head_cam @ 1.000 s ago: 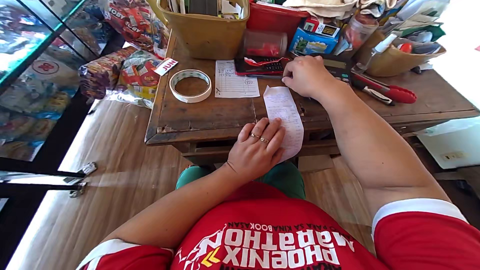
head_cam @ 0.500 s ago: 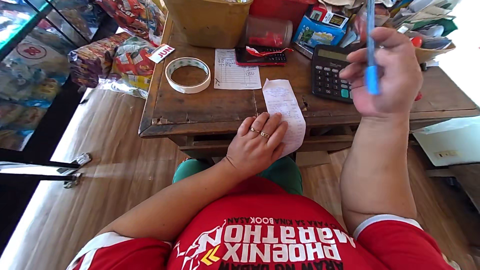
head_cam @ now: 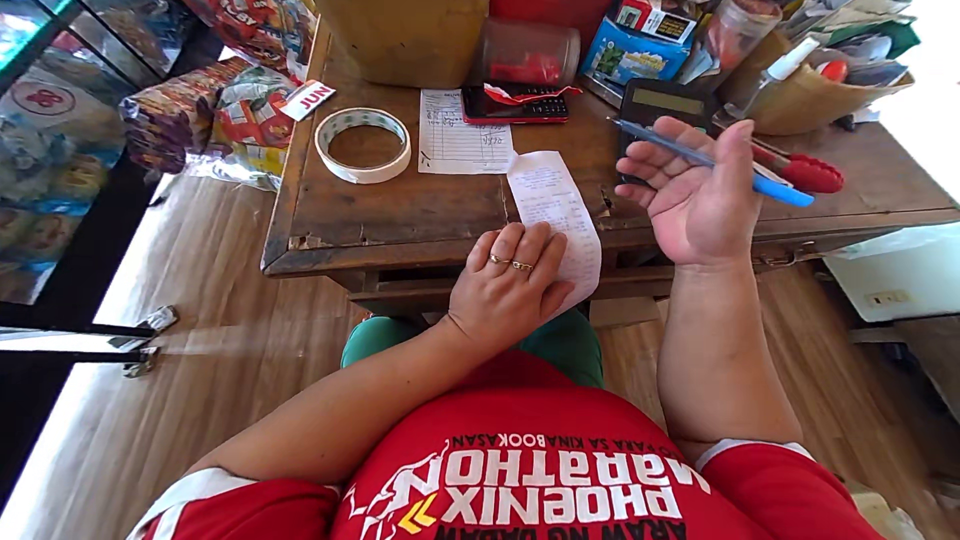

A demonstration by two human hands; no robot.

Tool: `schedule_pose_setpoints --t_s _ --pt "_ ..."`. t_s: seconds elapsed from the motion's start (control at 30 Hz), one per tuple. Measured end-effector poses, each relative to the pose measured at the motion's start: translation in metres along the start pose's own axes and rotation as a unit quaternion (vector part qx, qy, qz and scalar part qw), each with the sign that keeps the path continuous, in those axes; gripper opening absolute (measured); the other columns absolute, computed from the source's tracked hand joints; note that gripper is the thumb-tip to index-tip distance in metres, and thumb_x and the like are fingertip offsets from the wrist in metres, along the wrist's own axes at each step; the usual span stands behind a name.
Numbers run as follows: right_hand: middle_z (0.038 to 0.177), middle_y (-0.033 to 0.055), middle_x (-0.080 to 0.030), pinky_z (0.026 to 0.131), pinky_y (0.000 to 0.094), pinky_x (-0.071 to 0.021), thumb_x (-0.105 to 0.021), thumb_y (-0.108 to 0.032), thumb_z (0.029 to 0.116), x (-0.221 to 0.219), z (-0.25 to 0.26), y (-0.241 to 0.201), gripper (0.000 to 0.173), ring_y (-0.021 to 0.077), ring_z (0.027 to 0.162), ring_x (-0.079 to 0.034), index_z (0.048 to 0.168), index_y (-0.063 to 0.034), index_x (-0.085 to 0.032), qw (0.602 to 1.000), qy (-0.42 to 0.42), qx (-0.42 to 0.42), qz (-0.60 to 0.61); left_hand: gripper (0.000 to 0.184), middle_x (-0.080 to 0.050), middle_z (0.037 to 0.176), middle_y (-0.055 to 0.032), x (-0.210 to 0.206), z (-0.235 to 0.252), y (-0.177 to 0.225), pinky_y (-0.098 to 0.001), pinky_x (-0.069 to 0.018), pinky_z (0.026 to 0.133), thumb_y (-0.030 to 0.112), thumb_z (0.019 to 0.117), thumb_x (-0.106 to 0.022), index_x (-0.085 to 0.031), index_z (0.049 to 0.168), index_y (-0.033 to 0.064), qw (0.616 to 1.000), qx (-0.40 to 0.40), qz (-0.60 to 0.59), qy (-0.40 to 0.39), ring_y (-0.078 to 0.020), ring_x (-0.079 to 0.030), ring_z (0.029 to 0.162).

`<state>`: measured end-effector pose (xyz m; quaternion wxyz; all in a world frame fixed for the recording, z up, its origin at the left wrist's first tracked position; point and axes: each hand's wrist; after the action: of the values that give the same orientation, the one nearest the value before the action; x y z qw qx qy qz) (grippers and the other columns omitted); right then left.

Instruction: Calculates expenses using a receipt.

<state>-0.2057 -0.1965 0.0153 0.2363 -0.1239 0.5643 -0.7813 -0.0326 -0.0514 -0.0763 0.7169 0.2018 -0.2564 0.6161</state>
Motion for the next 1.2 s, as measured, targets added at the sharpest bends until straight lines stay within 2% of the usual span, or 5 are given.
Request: schedule_pose_setpoints --t_s 0.13,0.27,0.4,0.57,1.2 --pt "0.063 -0.0120 -0.063 0.058 0.0219 -0.0557 -0.040 -0.029 0.1105 -0.012 0.004 0.009 0.040 0.0023 0.054 -0.060 0.082 -0.0206 -0.066 0.998 0.037 0.033 -0.049 0.048 -0.065 0.129 -0.0116 0.000 0.000 -0.001 -0.0396 -0.0374 0.105 0.050 0.0991 -0.056 -0.069 0.125 0.0118 1.000 0.001 0.000 0.003 -0.0282 -0.057 0.118" --pt "0.089 -0.0042 -0.073 0.067 0.0245 -0.0600 -0.032 -0.030 0.1124 -0.018 0.012 0.012 0.041 0.0068 0.078 -0.071 0.115 -0.0067 -0.065 0.991 -0.022 -0.009 -0.135 0.048 -0.065 0.128 -0.0122 0.000 0.001 0.000 -0.0399 -0.0378 0.105 0.050 0.0988 -0.057 -0.068 0.125 0.0112 1.000 0.002 0.004 0.001 -0.0282 -0.058 0.117" --pt "0.069 -0.0105 -0.066 0.052 0.0157 -0.0512 -0.056 -0.024 0.1059 -0.025 0.012 0.016 0.020 -0.0012 0.056 -0.061 0.089 -0.0146 -0.062 0.982 0.018 0.017 -0.189 0.048 -0.065 0.128 -0.0121 0.001 0.001 0.000 -0.0402 -0.0375 0.105 0.050 0.0987 -0.057 -0.068 0.125 0.0113 1.000 0.000 0.007 -0.001 -0.0283 -0.058 0.117" --pt "0.055 -0.0127 -0.050 0.045 0.0144 -0.0423 -0.070 -0.029 0.0975 -0.031 0.014 0.012 0.034 -0.0037 0.043 -0.047 0.070 -0.0184 -0.053 0.957 0.059 0.002 -0.283 0.047 -0.065 0.128 -0.0126 0.000 0.000 0.000 -0.0414 -0.0373 0.103 0.048 0.0989 -0.057 -0.068 0.126 0.0106 1.000 -0.001 0.000 -0.004 -0.0288 -0.058 0.116" --pt "0.057 -0.0107 -0.051 0.048 0.0143 -0.0394 -0.066 -0.023 0.0987 -0.038 0.012 0.010 0.034 -0.0042 0.047 -0.047 0.069 -0.0160 -0.053 0.922 0.052 -0.010 -0.385 0.048 -0.064 0.130 -0.0131 0.001 0.000 -0.001 -0.0417 -0.0365 0.104 0.047 0.0987 -0.058 -0.067 0.128 0.0105 1.000 -0.001 -0.008 -0.011 -0.0293 -0.057 0.118"
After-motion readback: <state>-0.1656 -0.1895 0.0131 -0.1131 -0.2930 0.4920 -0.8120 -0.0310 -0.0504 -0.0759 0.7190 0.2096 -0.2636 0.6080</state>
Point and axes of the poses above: each hand's wrist, its own z-axis towards the middle knuckle, its own x-axis out of the back of the hand, y = z × x
